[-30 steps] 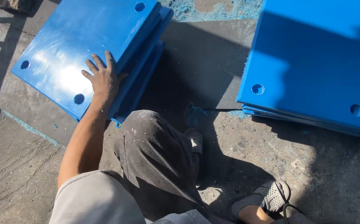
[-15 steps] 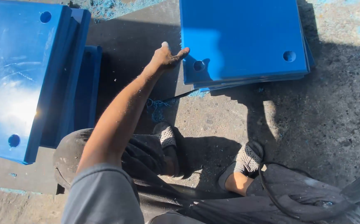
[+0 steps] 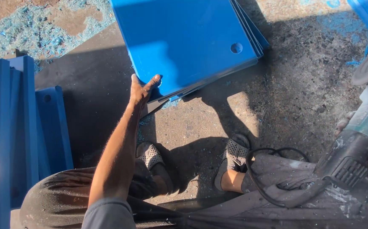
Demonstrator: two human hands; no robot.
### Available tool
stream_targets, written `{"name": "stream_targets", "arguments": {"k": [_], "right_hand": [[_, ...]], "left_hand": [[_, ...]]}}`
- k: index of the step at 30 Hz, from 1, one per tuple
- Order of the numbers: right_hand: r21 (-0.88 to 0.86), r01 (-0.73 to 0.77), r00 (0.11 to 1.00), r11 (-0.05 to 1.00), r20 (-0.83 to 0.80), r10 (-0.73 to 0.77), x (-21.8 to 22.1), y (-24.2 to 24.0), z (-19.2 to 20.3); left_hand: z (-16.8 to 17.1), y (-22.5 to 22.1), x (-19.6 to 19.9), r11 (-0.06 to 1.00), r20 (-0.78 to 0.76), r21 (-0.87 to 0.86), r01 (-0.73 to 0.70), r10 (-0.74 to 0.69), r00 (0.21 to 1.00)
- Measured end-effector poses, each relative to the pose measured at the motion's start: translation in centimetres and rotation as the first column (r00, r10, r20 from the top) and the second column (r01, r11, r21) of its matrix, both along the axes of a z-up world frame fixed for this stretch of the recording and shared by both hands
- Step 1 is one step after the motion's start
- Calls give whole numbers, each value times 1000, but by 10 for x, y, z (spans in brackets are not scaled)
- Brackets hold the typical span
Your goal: Grinding and smoothing the edges of blue plastic manufacturing components using an electric angle grinder.
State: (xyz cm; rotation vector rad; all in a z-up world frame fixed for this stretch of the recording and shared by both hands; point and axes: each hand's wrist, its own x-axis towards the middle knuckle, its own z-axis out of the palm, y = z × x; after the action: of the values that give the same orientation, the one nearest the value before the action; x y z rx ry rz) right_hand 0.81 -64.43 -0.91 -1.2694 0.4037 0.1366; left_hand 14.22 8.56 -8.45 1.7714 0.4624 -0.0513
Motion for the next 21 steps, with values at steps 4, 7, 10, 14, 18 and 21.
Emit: {"name": "stream_targets", "arguments": {"k": [4, 7, 10, 14, 18, 21], "right_hand": [[0, 15, 1000, 1000, -12, -15, -28, 47, 1], [-65, 4, 1000, 998, 4, -4, -26, 82, 33], [-48, -18, 1000, 999, 23, 19, -22, 83, 36], [-51, 42, 999, 998, 14, -41, -24, 111, 57], [-217, 82, 996, 973, 4, -84, -20, 152, 98], [-207, 107, 994, 973, -11, -112, -22, 161, 109]], "left_hand": [[-12, 9, -45, 995, -35, 82, 47, -45, 998], [-7, 25, -85, 990, -66, 116, 81, -74, 995], [-13, 60, -111, 985, -69, 112, 128, -121, 990], [-46, 113, -98, 959, -125, 227, 170, -144, 982], [-50, 116, -64, 938, -245, 337, 84, 1, 970], [-36, 121, -54, 876, -247, 482, 22, 112, 962]]}}
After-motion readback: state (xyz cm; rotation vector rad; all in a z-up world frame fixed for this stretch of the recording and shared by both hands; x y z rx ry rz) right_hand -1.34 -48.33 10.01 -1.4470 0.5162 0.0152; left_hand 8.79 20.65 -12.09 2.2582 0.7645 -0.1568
